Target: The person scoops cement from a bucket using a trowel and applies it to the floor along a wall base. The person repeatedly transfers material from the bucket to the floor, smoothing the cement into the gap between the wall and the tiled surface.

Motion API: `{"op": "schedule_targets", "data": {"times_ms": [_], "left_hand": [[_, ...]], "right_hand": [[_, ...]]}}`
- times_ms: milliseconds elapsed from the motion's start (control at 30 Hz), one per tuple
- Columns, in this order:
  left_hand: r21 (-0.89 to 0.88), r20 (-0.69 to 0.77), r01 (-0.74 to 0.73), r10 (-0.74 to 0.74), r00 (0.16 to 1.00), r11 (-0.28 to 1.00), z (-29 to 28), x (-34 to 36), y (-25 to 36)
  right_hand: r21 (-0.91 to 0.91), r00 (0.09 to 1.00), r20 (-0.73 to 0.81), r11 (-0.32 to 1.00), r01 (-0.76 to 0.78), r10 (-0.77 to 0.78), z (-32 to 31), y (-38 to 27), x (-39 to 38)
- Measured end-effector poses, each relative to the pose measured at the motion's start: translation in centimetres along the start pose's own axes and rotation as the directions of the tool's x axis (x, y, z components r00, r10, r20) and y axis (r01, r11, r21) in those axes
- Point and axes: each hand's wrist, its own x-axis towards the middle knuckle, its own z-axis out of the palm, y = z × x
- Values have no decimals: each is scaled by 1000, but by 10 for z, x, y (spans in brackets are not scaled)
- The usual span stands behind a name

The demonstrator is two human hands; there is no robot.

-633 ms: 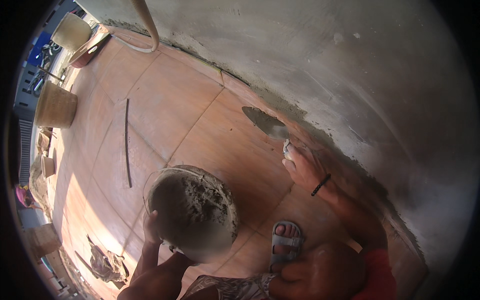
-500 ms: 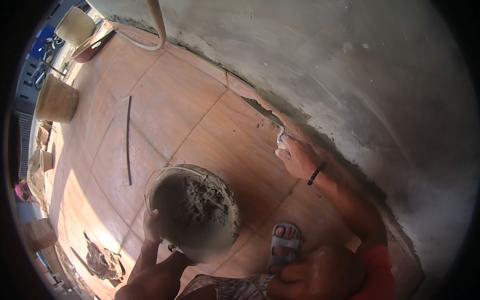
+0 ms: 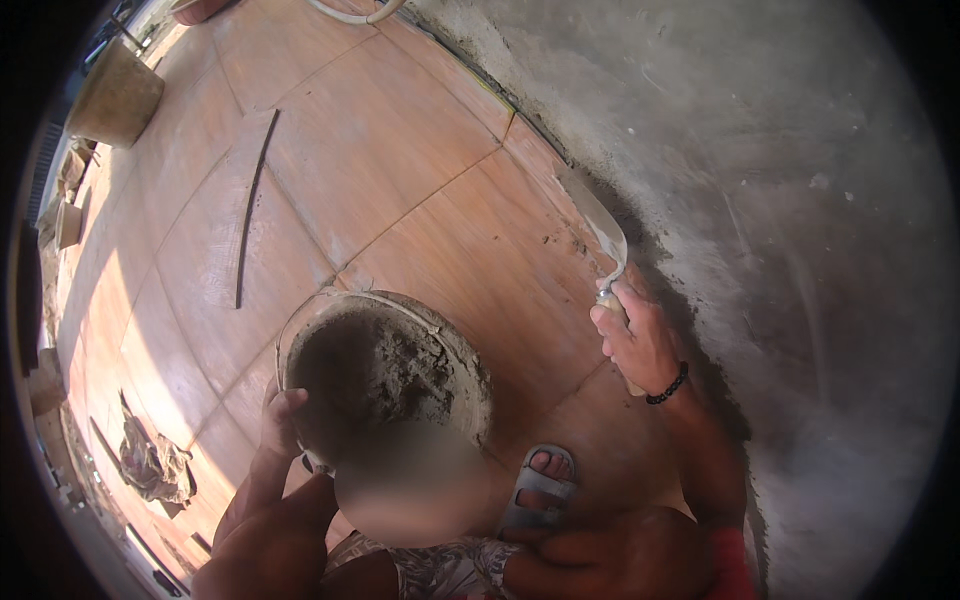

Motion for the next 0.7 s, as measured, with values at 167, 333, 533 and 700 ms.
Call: {"op": "schedule_targets", "data": {"times_ms": [167,333,533,700], "left_hand": [[-208,52,29,-18,998,978,-1,1,8],[-156,100,3,13,995,988,20,2,35],[-91,25,-213,216,976,973,35,13,82],[8,27,-305,304,952,952,34,50,110]], "right_hand": [[62,958,-40,958,-281,283,-20,25,-4],[23,927,-159,940,-340,339,-62,35,-88],[-159,965,-231,973,-166,126,-70,18,-137],[-454,982,-95,871,-191,166,-58,45,-103]]}}
